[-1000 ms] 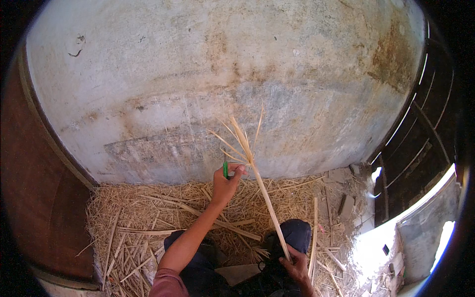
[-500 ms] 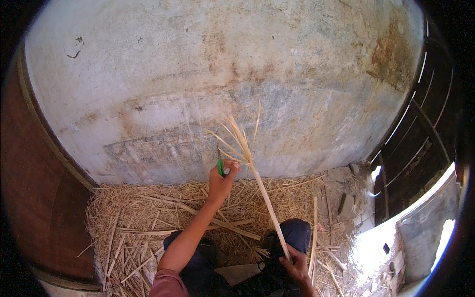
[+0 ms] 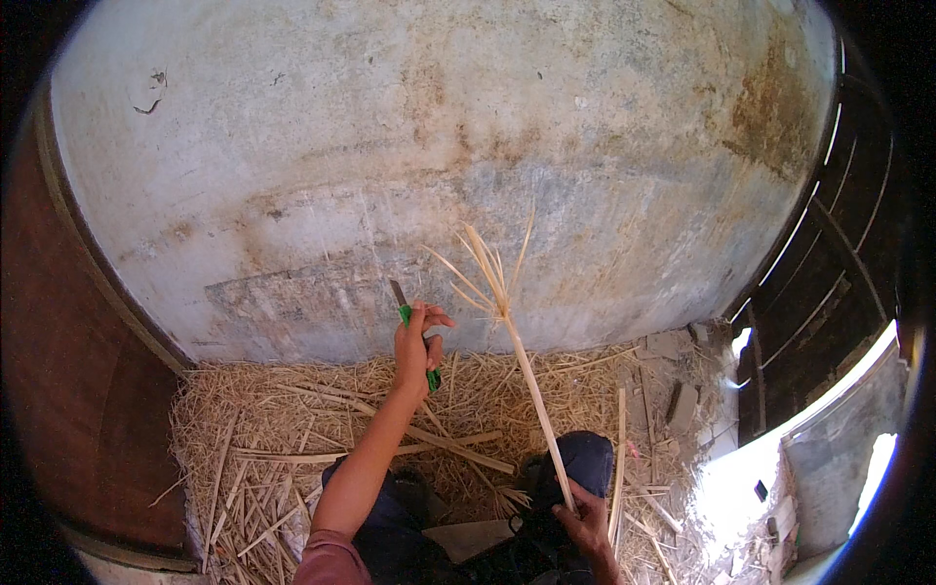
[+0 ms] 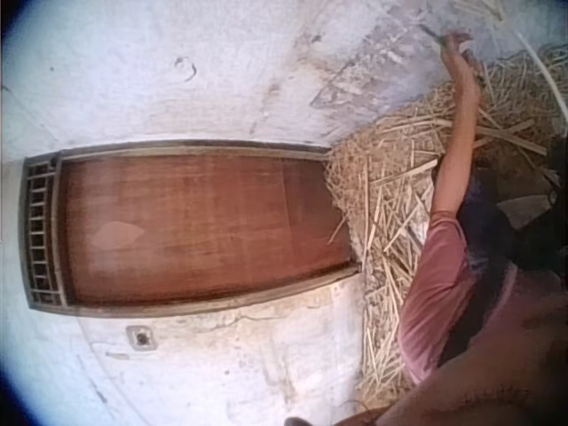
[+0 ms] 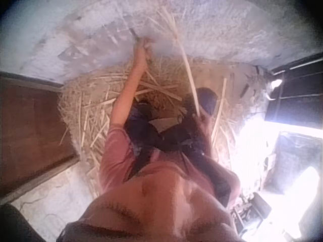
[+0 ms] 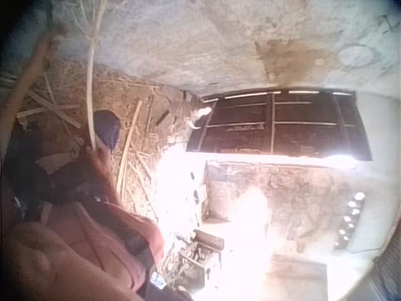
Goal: The person uses a small utility knife to shave and strip bark from a bamboo stalk, repeatedly pulling the blade along the length of the wood.
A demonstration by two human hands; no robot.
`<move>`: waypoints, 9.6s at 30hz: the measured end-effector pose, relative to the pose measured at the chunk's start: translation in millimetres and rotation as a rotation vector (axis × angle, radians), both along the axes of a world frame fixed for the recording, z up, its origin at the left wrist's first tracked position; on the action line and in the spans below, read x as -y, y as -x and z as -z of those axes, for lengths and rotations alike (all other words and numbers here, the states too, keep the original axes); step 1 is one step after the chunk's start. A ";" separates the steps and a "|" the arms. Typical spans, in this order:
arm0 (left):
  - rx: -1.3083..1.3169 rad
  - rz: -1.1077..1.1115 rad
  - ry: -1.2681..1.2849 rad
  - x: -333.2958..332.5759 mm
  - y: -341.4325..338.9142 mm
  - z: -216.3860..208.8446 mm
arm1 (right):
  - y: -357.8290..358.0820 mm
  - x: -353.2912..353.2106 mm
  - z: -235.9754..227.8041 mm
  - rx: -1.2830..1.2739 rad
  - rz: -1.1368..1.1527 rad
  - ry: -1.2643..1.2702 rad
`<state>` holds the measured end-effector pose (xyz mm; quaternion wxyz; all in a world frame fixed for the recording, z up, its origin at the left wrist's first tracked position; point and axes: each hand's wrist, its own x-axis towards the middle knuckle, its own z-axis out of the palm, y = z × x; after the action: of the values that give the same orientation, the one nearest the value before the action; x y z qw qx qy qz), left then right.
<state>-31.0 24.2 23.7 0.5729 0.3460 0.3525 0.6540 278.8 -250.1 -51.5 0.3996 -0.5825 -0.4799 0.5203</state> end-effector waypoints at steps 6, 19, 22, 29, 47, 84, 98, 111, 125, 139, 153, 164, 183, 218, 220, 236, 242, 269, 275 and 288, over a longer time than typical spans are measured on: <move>-0.057 -0.083 -0.004 -2.2 9.9 0.9 | 0.0 0.5 2.3 -0.010 0.010 -0.023; -0.134 -0.190 -0.010 -11.6 27.2 7.8 | 0.5 1.0 0.1 -0.014 0.003 -0.062; -0.167 -0.210 -0.025 -13.8 36.0 10.7 | -1.2 1.1 6.8 -0.004 0.058 -0.080; -0.197 -0.231 -0.012 -9.5 36.5 5.2 | -2.3 -1.5 0.7 -0.027 0.080 -0.057; -0.378 0.186 0.369 0.3 1.1 14.1 | -8.8 -3.1 -16.1 0.020 -0.054 0.011; -0.293 -0.163 -0.009 41.5 -1.6 -35.7 | 38.7 -49.8 83.6 0.359 -0.277 -0.296; -0.484 0.388 -0.429 89.7 -34.1 -72.7 | 10.6 -105.9 -11.2 -0.023 -0.146 -0.465; -1.006 0.777 -0.204 144.6 -53.3 -75.2 | 46.5 -122.8 -102.1 -0.438 -0.243 -0.443; -0.817 0.434 -0.389 129.3 -51.0 -75.3 | 24.8 -128.9 -130.8 -0.781 0.291 -0.676; -1.579 -0.033 -0.571 96.0 -93.7 -76.6 | 73.0 -147.6 -140.4 -0.187 0.206 -0.899; -1.453 0.175 -0.566 142.9 -85.3 -62.6 | 59.9 -168.6 -112.8 -0.406 0.278 -0.623; -1.605 0.100 -0.354 180.8 -73.0 -46.6 | 48.3 -157.6 -112.6 -0.361 0.228 -0.476; -1.616 0.035 -0.092 228.5 -69.9 6.2 | 6.9 -121.7 -95.2 0.030 0.223 -0.558; -1.112 0.141 -0.289 238.5 -64.0 60.6 | 54.2 -43.0 -29.7 -0.375 -0.090 -0.256; -1.197 0.125 -0.210 239.7 -63.6 66.7 | 57.2 -38.2 -27.8 -0.327 -0.151 -0.291; -1.190 0.325 0.006 229.3 -58.6 9.6 | 57.8 -47.0 -35.8 -0.490 0.158 -0.137; -1.125 0.373 -0.140 225.0 -62.8 34.7 | 47.3 -56.0 -38.4 -0.556 0.205 -0.151; -0.649 0.862 0.081 225.4 -54.9 32.4 | -21.3 -107.2 -104.8 -0.639 0.409 -0.492; -0.535 0.961 0.136 220.8 -45.1 35.6 | -24.8 -95.3 -87.7 -0.523 0.396 -0.408; 0.306 1.399 0.229 216.2 -31.8 72.6 | 32.4 -56.7 -46.4 -0.690 -0.298 -0.284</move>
<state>0.8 -192.0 -48.8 0.9328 0.3330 0.0310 0.1344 246.4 -193.5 -5.0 0.5340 -0.2367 -0.4639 0.6660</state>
